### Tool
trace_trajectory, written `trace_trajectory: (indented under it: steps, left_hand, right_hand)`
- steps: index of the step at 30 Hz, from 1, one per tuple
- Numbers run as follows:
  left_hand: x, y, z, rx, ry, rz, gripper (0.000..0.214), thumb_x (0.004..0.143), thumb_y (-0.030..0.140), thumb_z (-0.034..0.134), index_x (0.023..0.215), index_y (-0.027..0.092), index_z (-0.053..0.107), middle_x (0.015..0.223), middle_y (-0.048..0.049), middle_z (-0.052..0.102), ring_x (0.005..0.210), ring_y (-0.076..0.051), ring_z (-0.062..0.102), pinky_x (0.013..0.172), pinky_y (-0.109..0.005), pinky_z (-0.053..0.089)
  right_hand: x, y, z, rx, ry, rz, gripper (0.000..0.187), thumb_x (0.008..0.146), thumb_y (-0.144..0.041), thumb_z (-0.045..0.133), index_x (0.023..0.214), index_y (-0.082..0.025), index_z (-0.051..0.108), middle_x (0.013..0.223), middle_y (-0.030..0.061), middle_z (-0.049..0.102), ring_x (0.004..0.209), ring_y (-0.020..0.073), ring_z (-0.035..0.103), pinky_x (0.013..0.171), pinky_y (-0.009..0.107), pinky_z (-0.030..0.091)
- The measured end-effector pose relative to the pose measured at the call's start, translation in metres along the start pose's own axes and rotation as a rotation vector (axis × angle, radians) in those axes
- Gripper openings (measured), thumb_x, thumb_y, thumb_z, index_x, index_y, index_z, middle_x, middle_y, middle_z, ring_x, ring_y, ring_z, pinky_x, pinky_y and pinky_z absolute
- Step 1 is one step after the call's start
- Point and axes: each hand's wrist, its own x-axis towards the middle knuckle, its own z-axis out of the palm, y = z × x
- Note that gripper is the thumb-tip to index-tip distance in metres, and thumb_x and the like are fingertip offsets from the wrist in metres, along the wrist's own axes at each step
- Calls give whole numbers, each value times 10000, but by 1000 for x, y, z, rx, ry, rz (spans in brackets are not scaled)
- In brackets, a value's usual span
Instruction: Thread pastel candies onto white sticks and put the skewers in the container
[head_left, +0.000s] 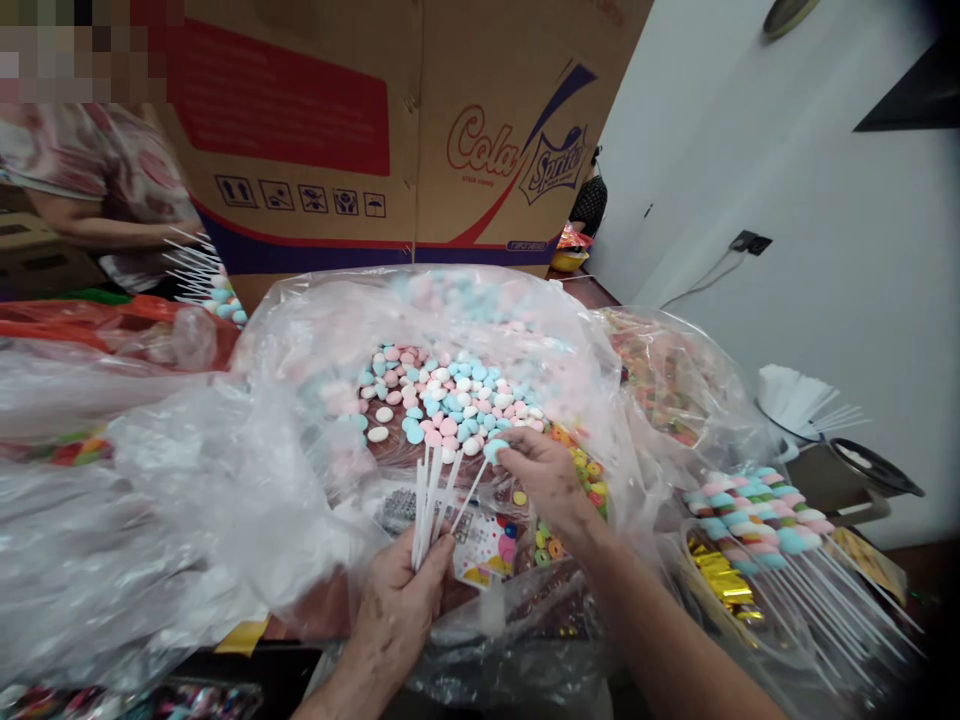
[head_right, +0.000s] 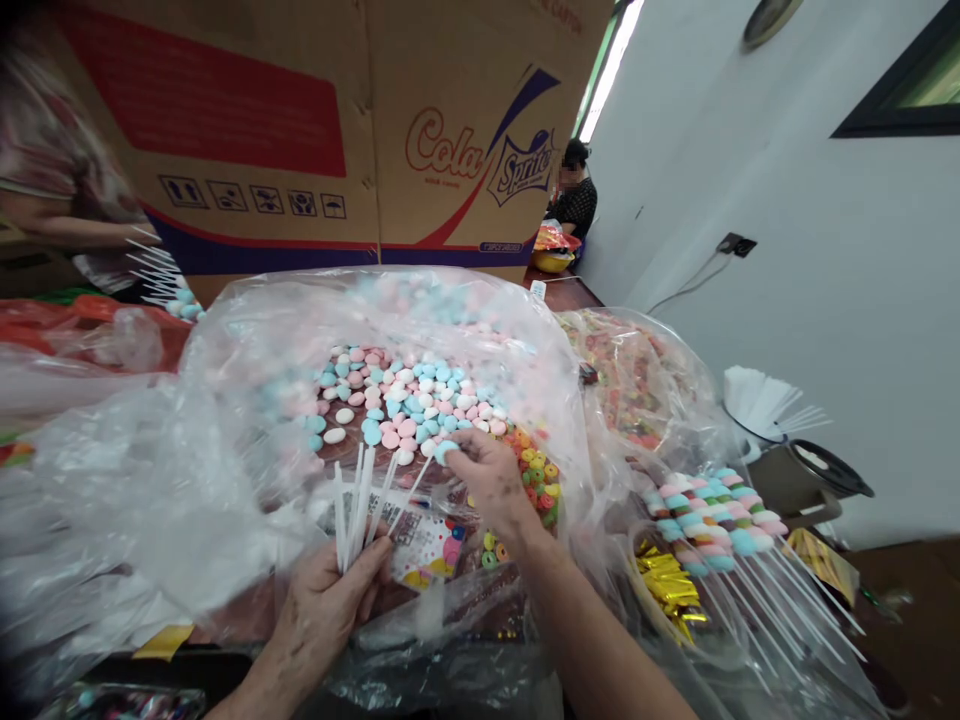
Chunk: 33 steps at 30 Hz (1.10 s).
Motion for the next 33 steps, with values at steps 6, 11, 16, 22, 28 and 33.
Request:
trace_trajectory:
  steps: [6,11,16,22,28,33]
  left_hand:
    - [-1,7,0,184,19,154,265,812,412,629,691,191,709,559,16,609,552,-168,560,503,-227,440]
    - [-1,14,-1,242,-10,177,252,822,380,596,738,187,734,637,-4,690,598,-190,609,555,-246,473]
    - [-2,13,-1,257,-8,157,274,834,395,588,859,187,766,731,-18,750,671,-217,663,616,-264,508]
    - [-2,14,-3,294,-9,171,277,853,399,579,828,190,758,696,-10,728,639,-204,642,589,-255,490]
    - [-2,13,-3,317,-19,194,287,858,386,564,794,182,755,719,-23,741,660,-211,654,608,-258,496]
    - [-2,10,-4,308,-2,215,271,864,373,574,818,191,769,679,-20,722,637,-212,643,614,-262,500]
  right_hand:
    - [-2,-19,-9,496,63,209,293,584,-299,846,833,-169,762,770,10,724,658,135,649,652,284,587]
    - [-7,-22,-6,499,114,226,308,565,-279,854,846,-172,787,805,15,743,675,142,661,670,310,611]
    - [-8,-24,-5,450,117,213,322,582,-300,847,879,-187,801,826,18,764,687,153,676,704,331,619]
    - [-9,-15,-10,263,61,105,336,671,-357,791,978,-223,808,941,34,792,838,216,720,821,386,599]
    - [-14,-9,-14,-80,-22,-153,282,822,-337,667,1067,-285,797,1125,8,772,1062,238,711,1015,412,530]
    - [-21,-11,-6,-147,-12,-278,279,832,-261,637,1055,-304,798,1102,2,777,1032,229,728,998,406,556]
